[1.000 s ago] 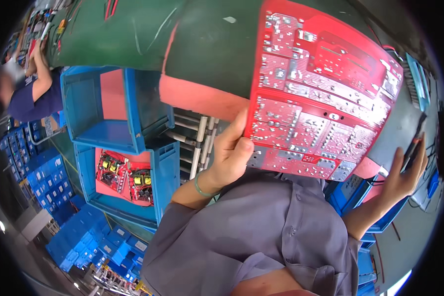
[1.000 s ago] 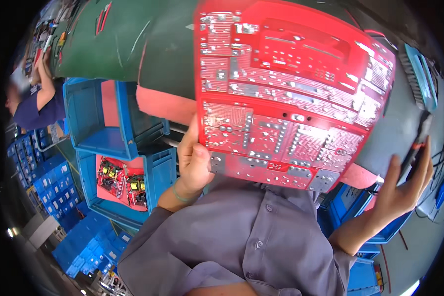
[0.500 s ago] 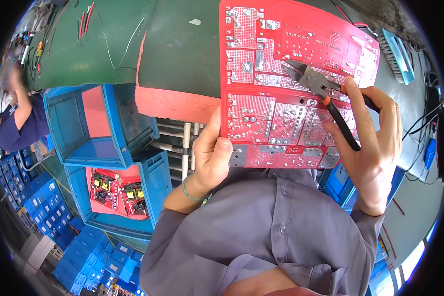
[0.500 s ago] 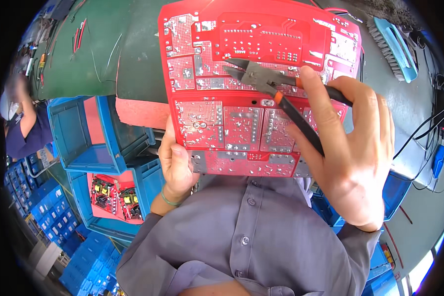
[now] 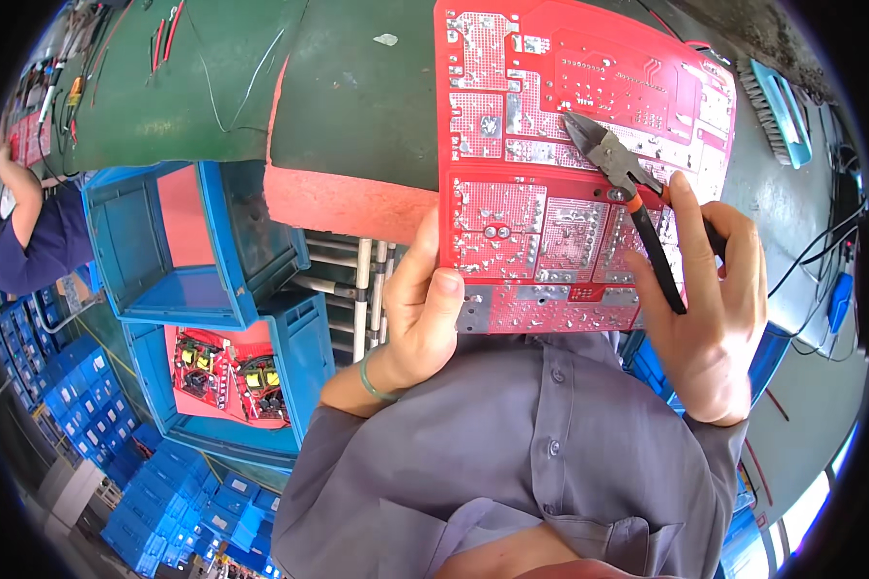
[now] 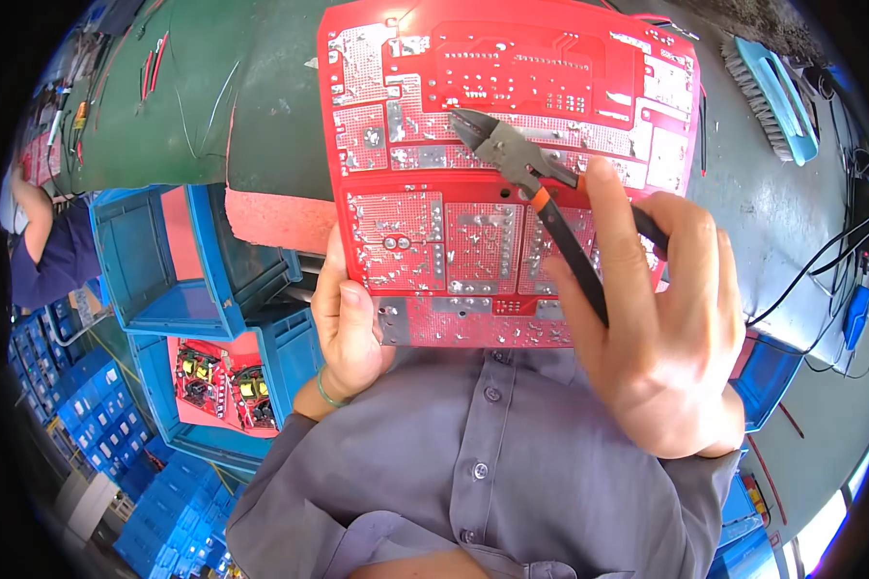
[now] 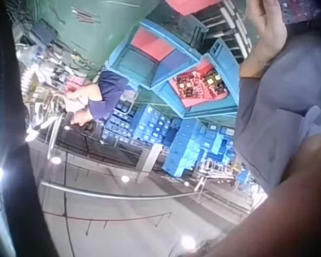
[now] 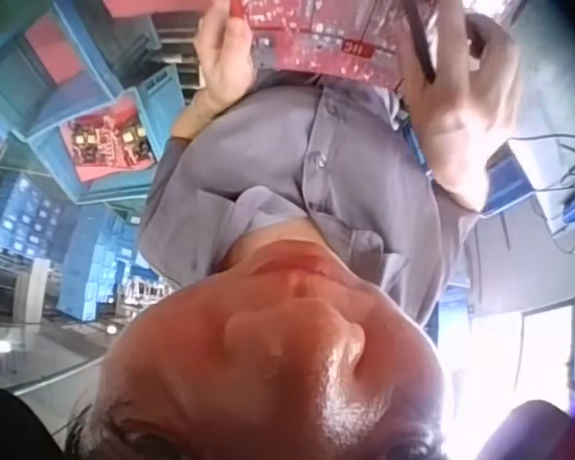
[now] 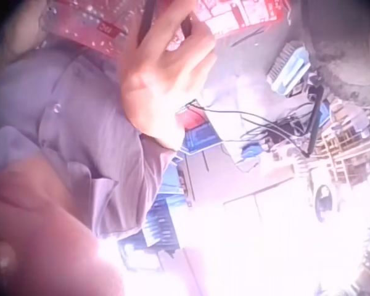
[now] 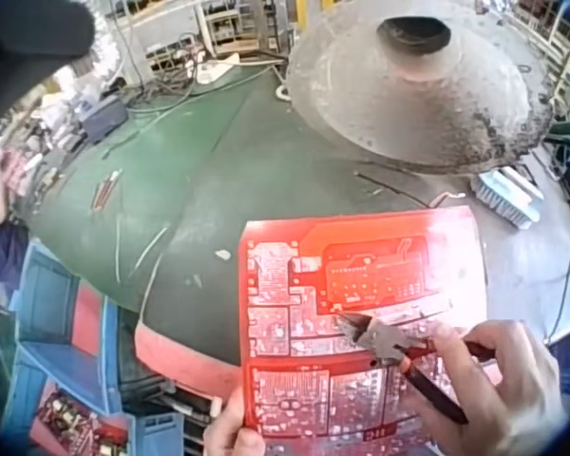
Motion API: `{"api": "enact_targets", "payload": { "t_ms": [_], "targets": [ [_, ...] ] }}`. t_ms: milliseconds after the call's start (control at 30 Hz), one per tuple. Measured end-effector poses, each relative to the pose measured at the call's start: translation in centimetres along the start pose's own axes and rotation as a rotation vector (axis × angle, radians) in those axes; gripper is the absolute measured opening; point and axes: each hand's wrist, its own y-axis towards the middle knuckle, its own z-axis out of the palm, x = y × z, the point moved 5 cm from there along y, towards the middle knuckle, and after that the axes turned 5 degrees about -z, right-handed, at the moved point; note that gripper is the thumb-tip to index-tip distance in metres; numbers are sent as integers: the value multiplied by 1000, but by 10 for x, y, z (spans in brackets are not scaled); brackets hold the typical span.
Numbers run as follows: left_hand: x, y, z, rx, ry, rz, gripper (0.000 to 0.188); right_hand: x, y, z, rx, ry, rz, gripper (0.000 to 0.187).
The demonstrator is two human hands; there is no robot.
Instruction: The recorder is performing assembly work on a large red printed circuit board (PCB), involving soldering, trimming leads with nippers, and cleaning with a brush.
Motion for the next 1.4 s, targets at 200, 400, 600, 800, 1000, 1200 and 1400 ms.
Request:
{"api": "enact_targets", "payload": {
  "t_ms": [200, 400, 600, 800, 1000, 1200, 1400],
  "targets": [
    [0, 1, 1, -14, -15, -4, 46, 3, -4, 6, -66, -90, -33, 56],
    [-2, 3, 3, -5, -24, -10, 48, -7, 0, -2, -165, 95, 57, 56],
    [-1, 1, 4, 17, -98, -28, 50, 9, 24, -6, 29, -4, -174, 60],
    [-1, 3, 2, 11, -52, -54, 49, 10, 34, 0, 32, -77, -207, 58],
    [-4, 3, 1, 45, -41, -23, 48, 12, 35, -2, 54, -35, -192, 53],
    [-4, 8, 1, 69, 2, -13, 48, -31, 29, -8, -237, 28, 153, 47],
    [-3, 5, -3, 51, 37, 16, 48, -30, 23, -9, -235, -25, 46, 51]
  ]
}}
